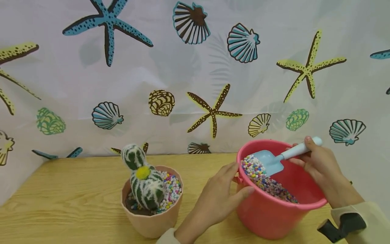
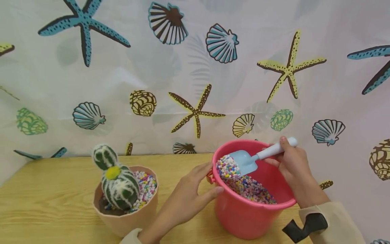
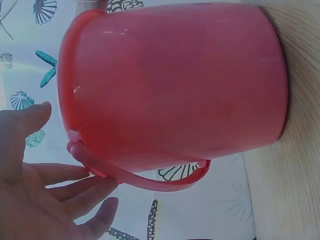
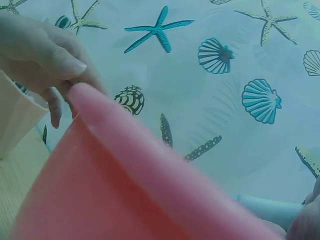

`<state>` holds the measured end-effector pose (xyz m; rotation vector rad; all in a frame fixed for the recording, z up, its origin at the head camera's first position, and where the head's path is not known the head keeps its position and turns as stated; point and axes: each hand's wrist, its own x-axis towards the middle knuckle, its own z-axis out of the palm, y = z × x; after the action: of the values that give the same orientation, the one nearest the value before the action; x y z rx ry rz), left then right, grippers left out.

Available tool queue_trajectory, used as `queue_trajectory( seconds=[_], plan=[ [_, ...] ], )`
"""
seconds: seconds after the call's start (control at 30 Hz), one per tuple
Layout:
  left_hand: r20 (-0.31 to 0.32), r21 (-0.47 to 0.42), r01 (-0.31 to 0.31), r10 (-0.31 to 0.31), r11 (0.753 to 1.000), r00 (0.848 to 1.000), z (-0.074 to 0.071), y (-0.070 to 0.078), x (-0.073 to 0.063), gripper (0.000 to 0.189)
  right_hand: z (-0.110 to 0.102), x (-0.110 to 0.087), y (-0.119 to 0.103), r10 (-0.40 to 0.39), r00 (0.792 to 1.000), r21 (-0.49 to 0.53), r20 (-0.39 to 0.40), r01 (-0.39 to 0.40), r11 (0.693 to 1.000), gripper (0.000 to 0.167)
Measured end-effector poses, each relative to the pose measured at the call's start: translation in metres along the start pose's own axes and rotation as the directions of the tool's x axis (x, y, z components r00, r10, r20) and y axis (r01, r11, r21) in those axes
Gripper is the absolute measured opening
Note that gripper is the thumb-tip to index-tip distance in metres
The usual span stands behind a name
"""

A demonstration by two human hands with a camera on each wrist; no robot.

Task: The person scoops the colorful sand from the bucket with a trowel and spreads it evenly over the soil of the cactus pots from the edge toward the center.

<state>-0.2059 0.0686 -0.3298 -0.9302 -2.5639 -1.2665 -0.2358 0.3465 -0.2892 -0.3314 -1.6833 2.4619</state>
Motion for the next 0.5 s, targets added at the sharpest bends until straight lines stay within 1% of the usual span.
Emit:
queue_trajectory(
  seconds=[0.07, 0.13, 0.3, 0.37, 0.5],
  plan=[
    [0.008, 0.004, 0.008, -0.008, 1.0, 1.0, -0.002, 0.002, -0.003, 0.061, 0.0, 0.0, -0.001, 0.005, 1.0, 0.052, 0.0, -0.005, 0.999, 0.055],
    [0.025, 0.01, 0.028, -0.028, 1.0, 0.999, -0.005, 0.004, -0.007, 0.059, 0.0, -0.001, -0.002, 0.006, 1.0, 0.115, 0.006, -0.006, 0.993, 0.058],
    [0.062, 0.079, 0.053, -0.058, 0.995, 0.996, -0.014, 0.007, -0.016, 0.053, 0.0, -0.003, -0.004, -0.014, 0.999, 0.249, 0.053, 0.0, 0.969, 0.039],
    [0.07, 0.103, 0.056, -0.063, 0.993, 0.996, -0.018, 0.006, -0.021, 0.05, 0.001, -0.005, -0.005, -0.015, 0.998, 0.297, 0.067, -0.006, 0.955, 0.035],
    [0.087, 0.118, 0.083, -0.094, 0.99, 0.992, -0.027, 0.004, -0.032, 0.048, 0.003, -0.007, -0.006, -0.002, 0.997, 0.362, 0.077, -0.026, 0.932, 0.032]
  ],
)
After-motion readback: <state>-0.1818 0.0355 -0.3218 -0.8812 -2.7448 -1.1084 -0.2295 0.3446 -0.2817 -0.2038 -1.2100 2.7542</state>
